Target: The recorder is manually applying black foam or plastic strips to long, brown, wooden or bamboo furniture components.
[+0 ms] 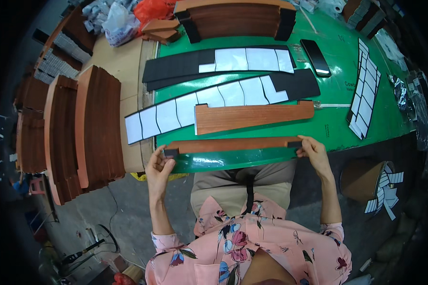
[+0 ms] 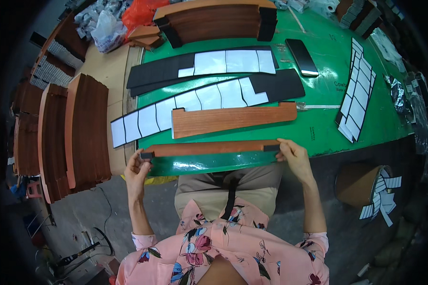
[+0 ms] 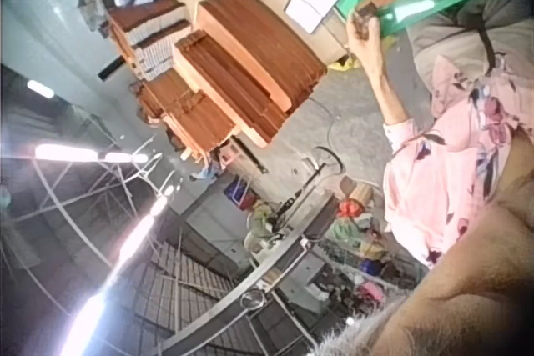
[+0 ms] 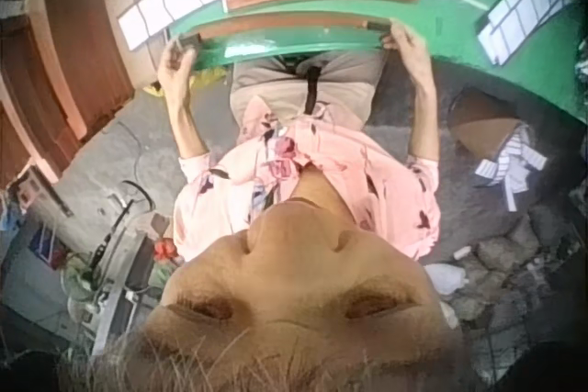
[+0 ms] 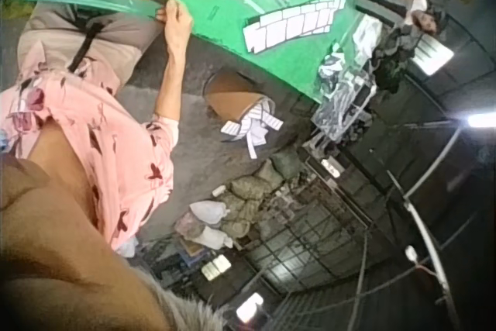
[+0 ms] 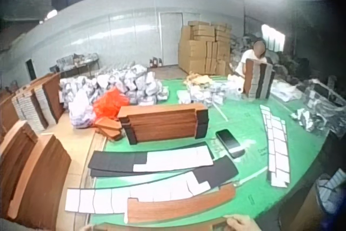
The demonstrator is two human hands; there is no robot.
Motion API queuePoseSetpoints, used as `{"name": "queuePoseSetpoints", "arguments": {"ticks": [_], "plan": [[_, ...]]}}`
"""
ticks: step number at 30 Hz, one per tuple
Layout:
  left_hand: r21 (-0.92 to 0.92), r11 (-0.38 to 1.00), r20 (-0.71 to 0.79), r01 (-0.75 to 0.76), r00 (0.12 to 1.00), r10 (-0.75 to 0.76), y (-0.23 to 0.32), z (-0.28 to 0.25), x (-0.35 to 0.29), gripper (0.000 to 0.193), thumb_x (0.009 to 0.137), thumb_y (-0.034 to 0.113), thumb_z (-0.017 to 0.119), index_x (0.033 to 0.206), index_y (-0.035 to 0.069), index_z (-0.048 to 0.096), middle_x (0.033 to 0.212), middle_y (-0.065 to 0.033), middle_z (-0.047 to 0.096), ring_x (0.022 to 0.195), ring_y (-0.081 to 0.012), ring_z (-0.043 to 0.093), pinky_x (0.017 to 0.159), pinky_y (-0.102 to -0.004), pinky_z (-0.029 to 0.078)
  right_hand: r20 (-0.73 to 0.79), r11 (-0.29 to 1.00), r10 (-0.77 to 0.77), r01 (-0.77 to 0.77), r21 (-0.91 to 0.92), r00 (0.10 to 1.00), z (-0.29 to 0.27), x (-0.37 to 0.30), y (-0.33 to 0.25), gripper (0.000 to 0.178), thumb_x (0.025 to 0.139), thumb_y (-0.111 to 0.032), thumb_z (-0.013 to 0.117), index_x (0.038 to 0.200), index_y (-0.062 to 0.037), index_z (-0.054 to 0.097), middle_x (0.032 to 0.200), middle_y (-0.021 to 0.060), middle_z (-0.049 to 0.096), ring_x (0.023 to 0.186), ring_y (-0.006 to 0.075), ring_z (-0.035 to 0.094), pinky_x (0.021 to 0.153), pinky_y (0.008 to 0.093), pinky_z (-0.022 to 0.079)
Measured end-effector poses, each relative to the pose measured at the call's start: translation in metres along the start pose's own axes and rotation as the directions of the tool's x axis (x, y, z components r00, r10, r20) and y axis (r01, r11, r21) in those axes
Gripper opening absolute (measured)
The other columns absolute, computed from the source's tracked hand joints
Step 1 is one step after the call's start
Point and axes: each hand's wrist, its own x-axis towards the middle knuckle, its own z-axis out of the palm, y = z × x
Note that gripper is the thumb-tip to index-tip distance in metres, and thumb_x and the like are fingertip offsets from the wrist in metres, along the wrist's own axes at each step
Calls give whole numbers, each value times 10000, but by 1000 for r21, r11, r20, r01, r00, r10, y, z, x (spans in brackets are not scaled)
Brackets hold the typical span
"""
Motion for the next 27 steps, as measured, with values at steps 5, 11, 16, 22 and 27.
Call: {"name": "queuePoseSetpoints", "arguments": {"ticks": [5, 11, 16, 22, 27], "plan": [[249, 968, -71, -31, 996, 50, 14, 19, 37, 280, 832, 124, 664, 1051, -48, 628, 637, 2, 546, 582, -54, 467, 520, -216, 384, -248, 965, -108, 41, -261, 963, -11, 47, -27, 388, 943, -318, 518, 732, -9, 620, 576, 13, 557, 502, 54, 483, 449, 225, 376], [506, 854, -25, -124, 987, 158, 33, 59, 82, 339, 803, 301, 669, 964, 3, 685, 627, -115, 630, 553, -155, 592, 525, -287, 443, -305, 704, -320, 10, -710, 897, -42, 119, -33, 604, 939, -482, 431, 657, 34, 573, 566, 192, 520, 531, 301, 515, 544, 425, 393], [491, 803, -3, -338, 921, 389, 10, 83, 108, 326, 827, 239, 642, 1070, 21, 648, 734, -152, 662, 620, -258, 643, 585, -325, 489, -274, 681, -357, 49, -730, 893, -79, 142, 12, 509, 939, -427, 475, 825, 45, 627, 554, 160, 498, 496, 198, 484, 493, 387, 378], [894, 319, -61, -314, 619, 783, 73, -23, 48, 401, 722, 78, 711, 1114, 83, 625, 949, -108, 660, 794, -270, 632, 656, -356, 475, -334, 867, -344, 160, -472, 878, -66, 107, 11, 358, 967, -289, 480, 1185, -23, 578, 661, 8, 552, 526, 44, 431, 456, 207, 348], [970, 132, -231, 205, 598, 767, 97, -133, 40, 357, 814, 235, 645, 1144, 107, 597, 1035, -95, 628, 944, -282, 588, 769, -415, 468, -386, 906, -302, 136, -401, 872, -72, 95, 24, 301, 969, -238, 483, 1160, -45, 612, 676, -12, 538, 565, 35, 429, 485, 203, 353]]}}
